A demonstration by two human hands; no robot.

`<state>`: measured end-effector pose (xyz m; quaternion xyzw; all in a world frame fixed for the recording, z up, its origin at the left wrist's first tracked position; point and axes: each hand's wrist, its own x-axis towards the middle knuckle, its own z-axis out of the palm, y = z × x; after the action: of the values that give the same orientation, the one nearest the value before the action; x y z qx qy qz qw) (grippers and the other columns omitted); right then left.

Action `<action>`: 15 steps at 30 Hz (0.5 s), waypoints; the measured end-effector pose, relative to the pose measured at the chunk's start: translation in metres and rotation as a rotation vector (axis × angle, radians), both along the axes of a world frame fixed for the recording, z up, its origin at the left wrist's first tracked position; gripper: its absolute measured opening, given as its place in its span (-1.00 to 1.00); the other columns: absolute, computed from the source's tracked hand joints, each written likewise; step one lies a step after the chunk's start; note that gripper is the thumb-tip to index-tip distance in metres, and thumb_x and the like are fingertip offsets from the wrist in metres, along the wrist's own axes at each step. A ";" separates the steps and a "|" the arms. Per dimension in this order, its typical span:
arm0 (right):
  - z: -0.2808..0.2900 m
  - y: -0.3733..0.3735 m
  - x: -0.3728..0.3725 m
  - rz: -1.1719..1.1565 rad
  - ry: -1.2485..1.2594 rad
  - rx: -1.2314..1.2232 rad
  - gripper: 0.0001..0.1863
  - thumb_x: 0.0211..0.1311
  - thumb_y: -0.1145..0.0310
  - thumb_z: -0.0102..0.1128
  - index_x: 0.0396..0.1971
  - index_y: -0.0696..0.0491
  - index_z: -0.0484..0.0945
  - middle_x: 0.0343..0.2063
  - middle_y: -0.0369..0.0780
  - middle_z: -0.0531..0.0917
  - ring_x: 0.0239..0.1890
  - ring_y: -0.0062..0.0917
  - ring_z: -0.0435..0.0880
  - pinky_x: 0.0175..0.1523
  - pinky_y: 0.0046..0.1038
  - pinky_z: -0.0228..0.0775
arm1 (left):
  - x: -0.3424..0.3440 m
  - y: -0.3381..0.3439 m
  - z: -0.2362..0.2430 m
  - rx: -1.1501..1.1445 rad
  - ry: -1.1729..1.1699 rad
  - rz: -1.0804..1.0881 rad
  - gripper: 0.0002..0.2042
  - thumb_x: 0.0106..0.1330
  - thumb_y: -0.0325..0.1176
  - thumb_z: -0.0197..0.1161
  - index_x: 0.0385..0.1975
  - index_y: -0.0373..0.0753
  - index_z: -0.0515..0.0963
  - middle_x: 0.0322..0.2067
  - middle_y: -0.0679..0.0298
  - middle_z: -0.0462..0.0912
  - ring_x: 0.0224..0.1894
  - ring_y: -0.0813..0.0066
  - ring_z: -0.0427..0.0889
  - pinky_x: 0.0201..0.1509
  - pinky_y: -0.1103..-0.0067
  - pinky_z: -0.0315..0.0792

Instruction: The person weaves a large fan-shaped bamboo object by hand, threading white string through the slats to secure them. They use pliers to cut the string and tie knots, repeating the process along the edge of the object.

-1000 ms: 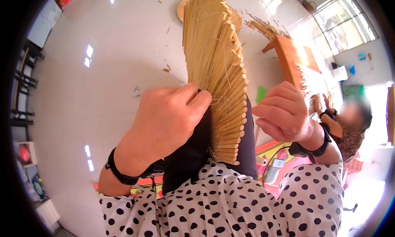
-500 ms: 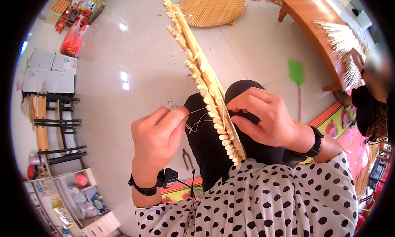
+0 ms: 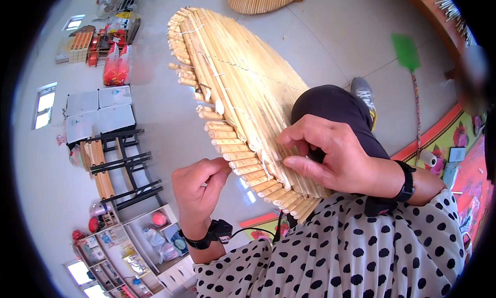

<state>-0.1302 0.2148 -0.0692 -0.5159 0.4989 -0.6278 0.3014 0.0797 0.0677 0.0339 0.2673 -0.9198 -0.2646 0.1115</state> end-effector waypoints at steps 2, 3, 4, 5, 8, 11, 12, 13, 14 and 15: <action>-0.004 0.000 0.000 0.017 -0.044 -0.004 -0.67 0.19 0.42 0.41 -0.09 0.15 0.56 -0.36 -0.14 0.60 -0.36 -0.31 0.64 -0.27 -0.38 0.51 | 0.002 -0.001 0.001 0.016 -0.021 0.009 -0.90 0.10 -0.67 0.34 -0.44 -0.32 0.62 -0.64 0.24 0.58 -0.65 0.53 0.51 -0.57 0.64 0.29; -0.005 -0.001 0.001 0.025 -0.075 -0.018 -0.67 0.19 0.42 0.41 -0.08 0.16 0.55 -0.36 -0.14 0.60 -0.37 -0.31 0.64 -0.28 -0.38 0.51 | 0.004 -0.001 0.000 0.020 -0.026 0.014 -0.90 0.10 -0.66 0.34 -0.44 -0.32 0.62 -0.64 0.25 0.58 -0.66 0.53 0.50 -0.57 0.64 0.28; -0.007 -0.002 0.001 0.034 -0.106 -0.031 -0.67 0.19 0.42 0.41 -0.08 0.16 0.55 -0.36 -0.14 0.60 -0.38 -0.31 0.64 -0.29 -0.38 0.51 | 0.005 -0.002 0.000 0.044 -0.015 0.023 -0.91 0.09 -0.65 0.34 -0.45 -0.32 0.62 -0.64 0.25 0.58 -0.66 0.53 0.49 -0.57 0.64 0.27; -0.008 -0.004 0.002 0.026 -0.119 -0.055 -0.68 0.19 0.43 0.41 -0.08 0.16 0.56 -0.38 -0.17 0.58 -0.40 -0.38 0.62 -0.31 -0.43 0.49 | 0.006 -0.002 -0.001 0.023 -0.028 0.036 -0.92 0.09 -0.64 0.35 -0.45 -0.32 0.62 -0.64 0.25 0.58 -0.67 0.53 0.48 -0.57 0.64 0.27; -0.011 -0.008 0.001 0.015 -0.147 -0.099 -0.68 0.21 0.46 0.40 -0.06 0.16 0.58 -0.41 -0.22 0.56 -0.46 -0.53 0.58 -0.35 -0.52 0.45 | 0.008 -0.002 -0.001 -0.037 -0.049 0.041 -0.93 0.08 -0.60 0.37 -0.46 -0.33 0.61 -0.63 0.26 0.60 -0.68 0.52 0.47 -0.57 0.64 0.27; -0.012 -0.011 0.000 0.034 -0.177 -0.088 -0.65 0.21 0.47 0.39 0.00 0.15 0.58 -0.40 -0.23 0.56 -0.48 -0.56 0.57 -0.36 -0.53 0.45 | 0.008 -0.002 0.000 -0.132 -0.087 -0.005 -0.92 0.08 -0.57 0.39 -0.44 -0.33 0.64 -0.61 0.23 0.63 -0.67 0.51 0.49 -0.56 0.64 0.28; -0.011 -0.013 0.000 0.040 -0.206 -0.087 -0.63 0.21 0.48 0.39 0.02 0.15 0.57 -0.40 -0.24 0.56 -0.48 -0.56 0.56 -0.37 -0.53 0.45 | 0.007 -0.001 0.000 -0.117 -0.073 0.012 -0.91 0.07 -0.56 0.39 -0.42 -0.33 0.66 -0.61 0.22 0.64 -0.67 0.51 0.50 -0.56 0.64 0.29; -0.011 -0.015 0.001 0.046 -0.234 -0.085 -0.61 0.21 0.48 0.38 0.05 0.14 0.57 -0.40 -0.24 0.57 -0.49 -0.57 0.56 -0.37 -0.53 0.45 | 0.007 0.000 -0.001 -0.102 -0.058 0.029 -0.90 0.07 -0.54 0.40 -0.41 -0.33 0.68 -0.60 0.21 0.65 -0.66 0.50 0.51 -0.55 0.64 0.29; -0.011 -0.017 0.002 0.037 -0.234 -0.099 -0.59 0.20 0.49 0.38 0.07 0.14 0.57 -0.39 -0.24 0.57 -0.49 -0.57 0.56 -0.37 -0.54 0.45 | 0.006 0.000 -0.002 -0.088 -0.048 0.028 -0.89 0.07 -0.54 0.40 -0.39 -0.33 0.69 -0.59 0.20 0.66 -0.66 0.50 0.52 -0.55 0.63 0.30; -0.011 -0.019 0.002 0.028 -0.233 -0.113 -0.57 0.20 0.50 0.38 0.09 0.13 0.57 -0.38 -0.25 0.57 -0.49 -0.58 0.56 -0.37 -0.54 0.46 | 0.005 0.001 -0.004 -0.075 -0.037 0.027 -0.88 0.07 -0.53 0.40 -0.37 -0.33 0.70 -0.58 0.20 0.67 -0.65 0.49 0.53 -0.54 0.62 0.30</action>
<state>-0.1277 0.1956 -0.0802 -0.4626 0.4170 -0.7064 0.3364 0.0850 0.0686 0.0302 0.2800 -0.9273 -0.2236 0.1080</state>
